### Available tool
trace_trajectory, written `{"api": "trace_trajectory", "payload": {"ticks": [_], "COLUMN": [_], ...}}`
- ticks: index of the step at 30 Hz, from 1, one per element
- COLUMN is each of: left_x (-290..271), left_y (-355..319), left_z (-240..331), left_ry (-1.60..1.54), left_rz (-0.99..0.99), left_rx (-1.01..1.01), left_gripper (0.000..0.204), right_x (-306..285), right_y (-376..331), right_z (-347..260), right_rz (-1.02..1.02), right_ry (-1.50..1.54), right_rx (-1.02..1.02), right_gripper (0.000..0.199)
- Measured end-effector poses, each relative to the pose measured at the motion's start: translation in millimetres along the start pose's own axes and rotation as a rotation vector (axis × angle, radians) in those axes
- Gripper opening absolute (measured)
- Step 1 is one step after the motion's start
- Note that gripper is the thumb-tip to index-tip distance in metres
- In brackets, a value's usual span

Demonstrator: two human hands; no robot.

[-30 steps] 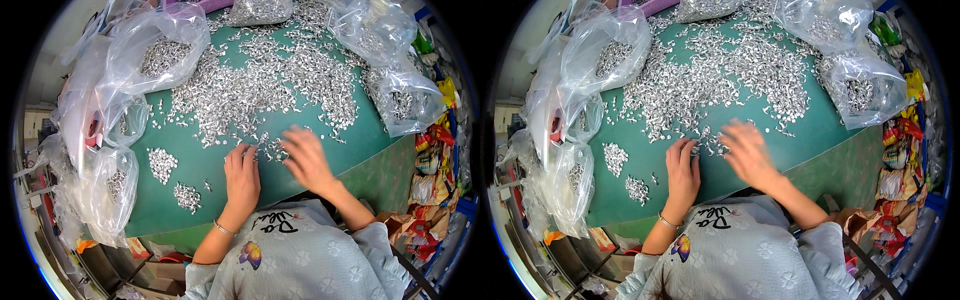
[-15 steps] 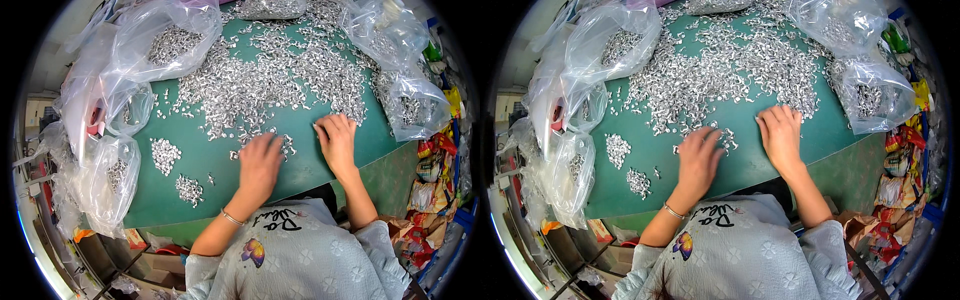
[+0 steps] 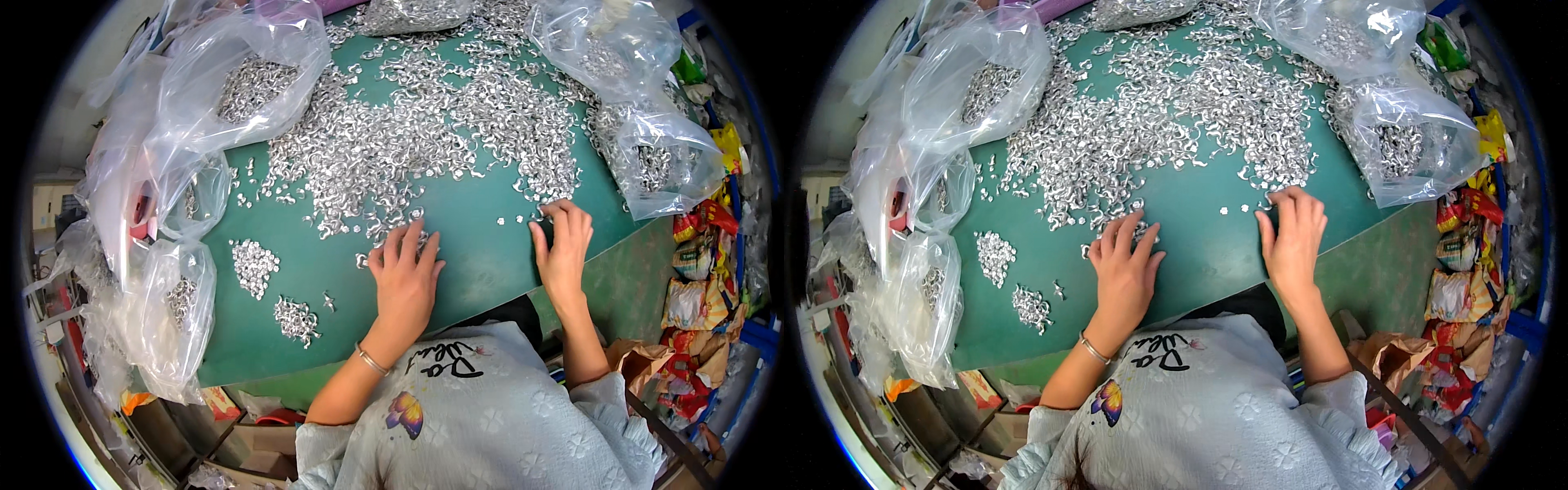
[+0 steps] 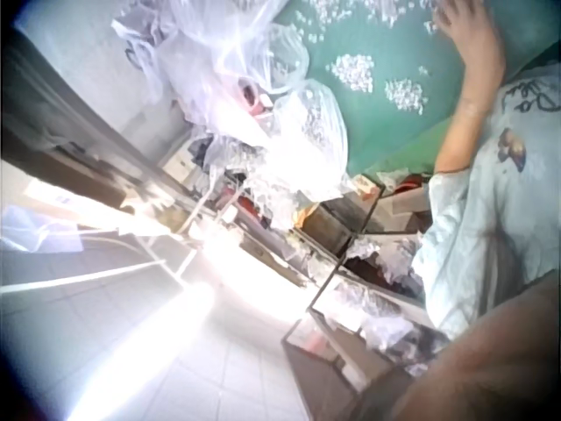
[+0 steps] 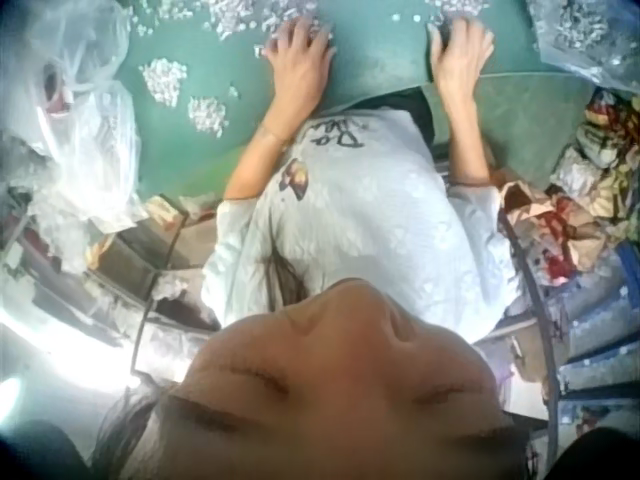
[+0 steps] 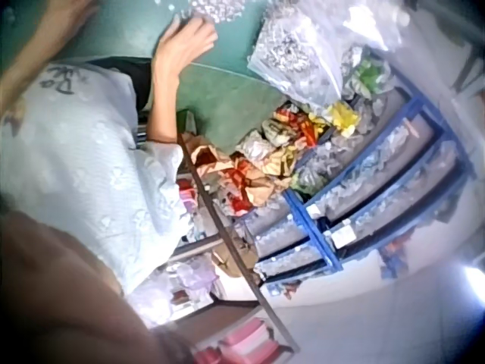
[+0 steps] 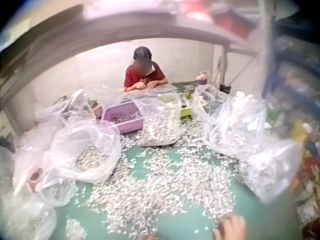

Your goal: The person sorts through piles of small metal hardware components like rings and clips on a green workbench by hand, placing them into specific piles and plastic bags.

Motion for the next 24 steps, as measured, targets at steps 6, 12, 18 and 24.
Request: {"api": "trace_trajectory", "payload": {"ticks": [6,12,18,24], "left_x": [-8,-4,-7,-3], "left_y": [-16,-9,-11,-13], "left_z": [-14,-7,-9,-11], "left_ry": [-0.018,-0.013,-0.042,-0.012], "left_rz": [0.07,0.069,0.094,0.092], "left_rx": [-0.064,-0.072,-0.087,-0.099], "left_gripper": [0.038,0.033,0.03,0.032], "right_x": [-12,-2,-12,-5], "right_y": [-6,-6,-14,-10], "right_z": [15,10,28,40], "right_rz": [0.059,0.076,0.129,0.121], "right_ry": [0.002,-0.006,0.075,0.063], "right_rx": [0.015,0.076,0.134,0.158], "right_gripper": [0.032,0.03,0.028,0.025]}}
Point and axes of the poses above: each hand's wrist, its own y-axis towards the middle knuckle, its own x-axis out of the palm, z = x × y, the point moved 6 cm from there along y, towards the middle knuckle, and after that the axes turned 3 degrees about y, right-handed, at the moved point
